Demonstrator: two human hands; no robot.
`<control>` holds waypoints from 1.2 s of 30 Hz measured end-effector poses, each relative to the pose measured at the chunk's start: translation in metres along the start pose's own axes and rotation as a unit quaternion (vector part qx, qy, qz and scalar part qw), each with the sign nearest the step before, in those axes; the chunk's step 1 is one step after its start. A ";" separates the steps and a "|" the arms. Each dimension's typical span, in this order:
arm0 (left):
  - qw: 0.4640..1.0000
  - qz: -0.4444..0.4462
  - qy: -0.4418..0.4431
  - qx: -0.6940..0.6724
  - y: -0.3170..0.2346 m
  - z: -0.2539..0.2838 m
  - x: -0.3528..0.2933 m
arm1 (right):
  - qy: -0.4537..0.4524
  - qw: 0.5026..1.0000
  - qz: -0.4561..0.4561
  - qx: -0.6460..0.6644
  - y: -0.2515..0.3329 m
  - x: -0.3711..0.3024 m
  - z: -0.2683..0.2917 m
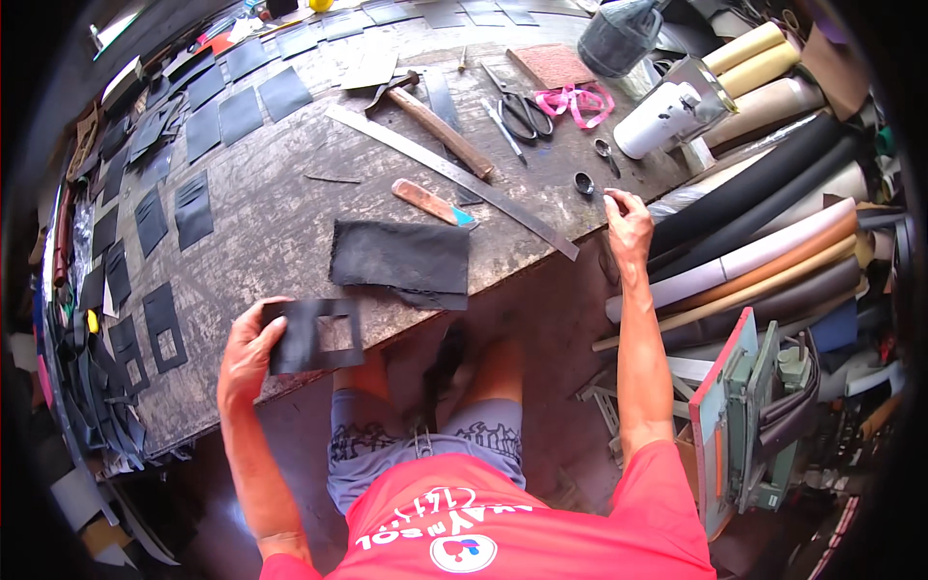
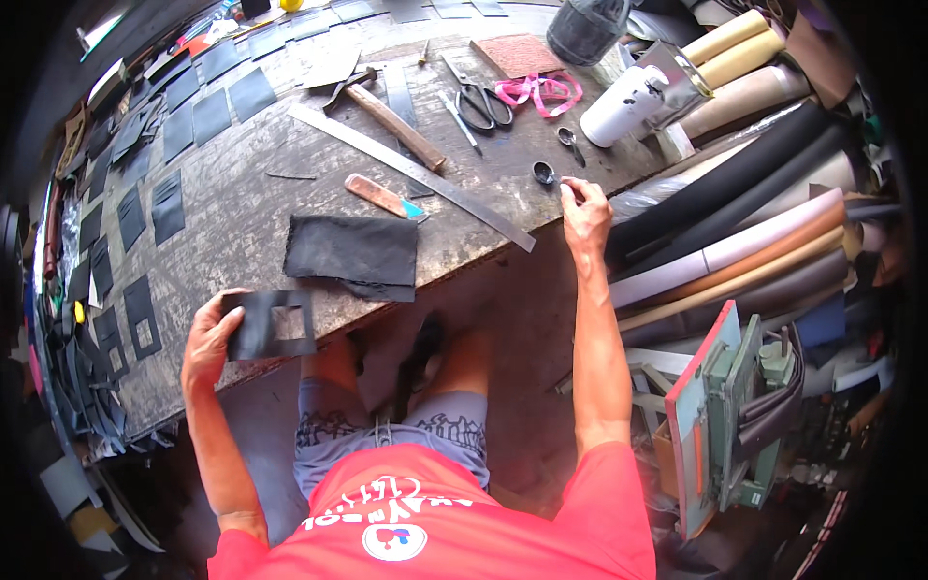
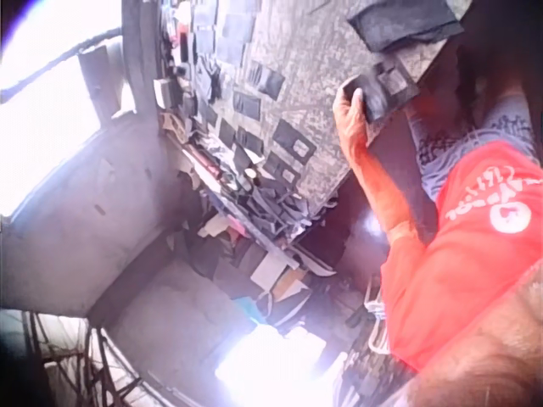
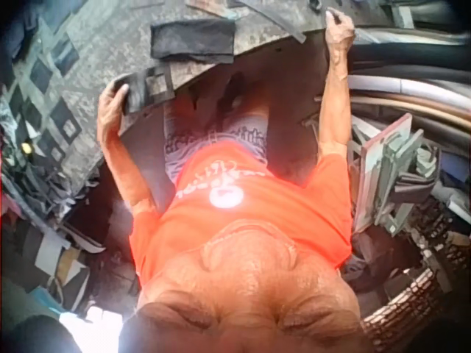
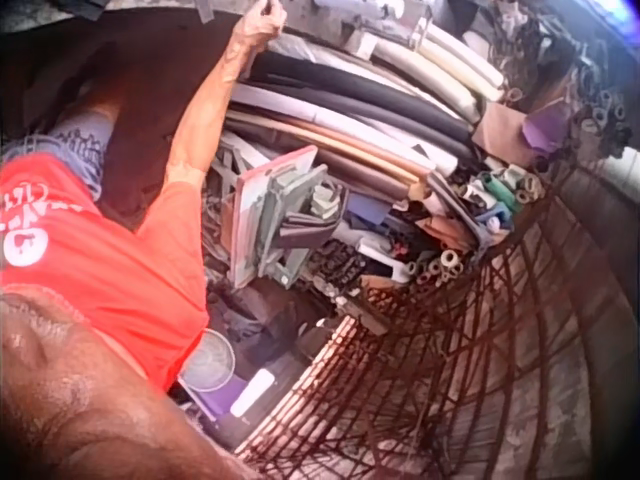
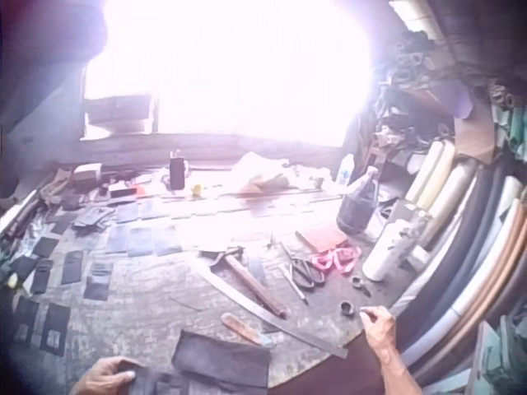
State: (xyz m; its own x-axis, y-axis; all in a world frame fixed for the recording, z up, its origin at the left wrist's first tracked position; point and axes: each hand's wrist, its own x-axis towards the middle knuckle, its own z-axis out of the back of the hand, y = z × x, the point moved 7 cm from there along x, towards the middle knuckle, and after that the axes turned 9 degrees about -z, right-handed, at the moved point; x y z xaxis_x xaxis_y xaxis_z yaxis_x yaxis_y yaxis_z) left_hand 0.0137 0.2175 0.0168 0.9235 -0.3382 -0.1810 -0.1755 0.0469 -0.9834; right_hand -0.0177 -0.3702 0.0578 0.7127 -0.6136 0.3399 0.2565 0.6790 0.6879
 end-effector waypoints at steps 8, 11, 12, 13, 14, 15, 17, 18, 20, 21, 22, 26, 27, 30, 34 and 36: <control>0.985 0.016 -0.172 -0.002 0.018 0.042 -0.039 | 0.097 0.989 0.076 -0.084 -0.017 0.028 -0.028; 0.953 -0.068 -0.250 -0.159 0.032 0.025 -0.048 | 0.118 0.987 0.039 -0.099 -0.015 0.031 -0.029; 0.942 -0.101 -0.264 -0.183 0.035 0.020 -0.050 | 0.113 0.987 0.046 -0.102 -0.014 0.031 -0.029; 0.934 -0.137 -0.276 -0.184 0.036 0.014 -0.051 | 0.108 0.987 0.053 -0.105 -0.014 0.031 -0.030; 0.927 -0.155 -0.288 -0.182 0.034 0.007 -0.050 | 0.094 0.985 0.089 -0.114 -0.011 0.031 -0.032; 0.919 -0.173 -0.306 -0.177 0.031 0.003 -0.050 | 0.101 0.982 0.108 -0.121 -0.002 0.029 -0.035; 0.912 -0.200 -0.302 -0.192 0.035 -0.005 -0.037 | 0.084 0.982 0.125 -0.117 -0.009 0.036 -0.026; 0.907 -0.210 -0.309 -0.193 0.031 -0.009 -0.033 | 0.078 0.982 0.096 -0.142 -0.017 0.040 -0.017; 0.898 -0.225 -0.325 -0.195 0.022 -0.012 -0.030 | 0.057 0.992 0.037 -0.110 -0.014 0.034 -0.008; 0.894 -0.227 -0.324 -0.209 0.020 -0.014 -0.028 | 0.058 0.997 -0.009 -0.051 -0.011 0.027 -0.004; 0.892 -0.227 -0.322 -0.221 0.026 -0.012 -0.027 | 0.064 0.998 0.006 -0.022 0.008 0.013 -0.008; 0.889 -0.205 -0.286 -0.293 0.032 -0.010 -0.023 | 0.128 0.988 0.001 0.087 0.124 -0.077 -0.041; 0.880 -0.206 -0.286 -0.317 0.031 -0.010 -0.020 | 0.151 0.982 0.007 0.114 0.151 -0.100 -0.052; 0.861 -0.195 -0.296 -0.365 0.031 -0.007 -0.014 | 0.246 0.948 -0.013 0.203 0.207 -0.152 -0.086; 0.853 -0.192 -0.277 -0.399 0.030 -0.009 -0.006 | 0.310 0.907 0.020 0.283 0.249 -0.185 -0.116; 0.870 -0.192 -0.284 -0.353 0.032 -0.006 -0.005 | 0.330 0.889 0.019 0.317 0.260 -0.193 -0.128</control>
State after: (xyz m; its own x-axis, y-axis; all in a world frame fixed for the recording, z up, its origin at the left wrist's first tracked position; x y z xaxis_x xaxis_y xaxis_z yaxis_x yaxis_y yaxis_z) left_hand 0.0016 0.2149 -0.0142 0.9447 0.3275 -0.0167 0.2031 -0.6243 -0.7543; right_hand -0.0053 -0.0238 0.0893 0.9945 -0.0825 0.0644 -0.0465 0.2027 0.9781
